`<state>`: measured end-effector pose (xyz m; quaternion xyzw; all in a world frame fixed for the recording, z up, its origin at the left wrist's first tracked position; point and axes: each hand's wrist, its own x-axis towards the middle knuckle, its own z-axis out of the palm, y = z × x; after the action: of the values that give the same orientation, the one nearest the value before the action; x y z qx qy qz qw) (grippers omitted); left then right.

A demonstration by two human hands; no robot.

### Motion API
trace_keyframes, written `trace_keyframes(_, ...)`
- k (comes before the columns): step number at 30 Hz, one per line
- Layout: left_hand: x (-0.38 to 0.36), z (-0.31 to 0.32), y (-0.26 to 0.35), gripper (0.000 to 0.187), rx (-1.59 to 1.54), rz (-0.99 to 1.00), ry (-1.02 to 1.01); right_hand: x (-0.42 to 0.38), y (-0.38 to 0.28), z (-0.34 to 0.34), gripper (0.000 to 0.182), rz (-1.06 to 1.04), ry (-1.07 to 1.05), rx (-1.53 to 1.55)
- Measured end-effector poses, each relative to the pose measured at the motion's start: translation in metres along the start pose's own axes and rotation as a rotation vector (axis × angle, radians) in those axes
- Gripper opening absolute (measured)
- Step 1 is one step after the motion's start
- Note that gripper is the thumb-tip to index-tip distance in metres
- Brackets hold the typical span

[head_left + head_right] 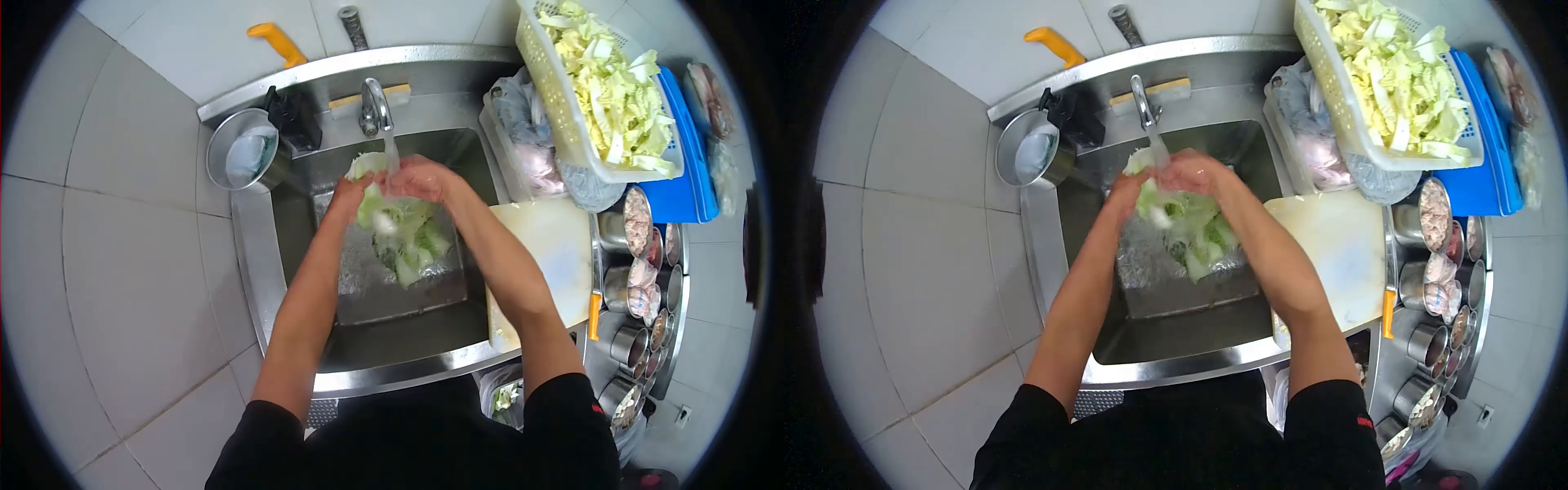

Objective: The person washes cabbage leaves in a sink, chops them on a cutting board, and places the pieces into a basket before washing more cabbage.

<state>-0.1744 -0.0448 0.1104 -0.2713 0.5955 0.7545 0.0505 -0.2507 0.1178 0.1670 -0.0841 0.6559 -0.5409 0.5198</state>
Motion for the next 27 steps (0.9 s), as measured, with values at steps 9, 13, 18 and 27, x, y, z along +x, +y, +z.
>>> trace_keyframes(9,-0.026,0.002,-0.025,0.033,0.131,0.148,0.360,0.001,0.151,0.024,0.027,-0.482,1.046,-0.521)
trace_keyframes(13,-0.049,-0.043,-0.028,0.030,0.107,0.345,0.464,0.041,0.241,0.064,0.029,-0.228,0.443,-0.813)
trace_keyframes(18,-0.126,-0.078,-0.060,0.029,0.131,0.280,0.581,0.119,0.325,0.120,0.029,-0.717,0.259,-1.432)
trace_keyframes(27,-0.139,-0.098,-0.113,0.030,-0.013,0.115,0.672,0.119,0.279,0.092,0.035,-0.224,0.472,-0.331)
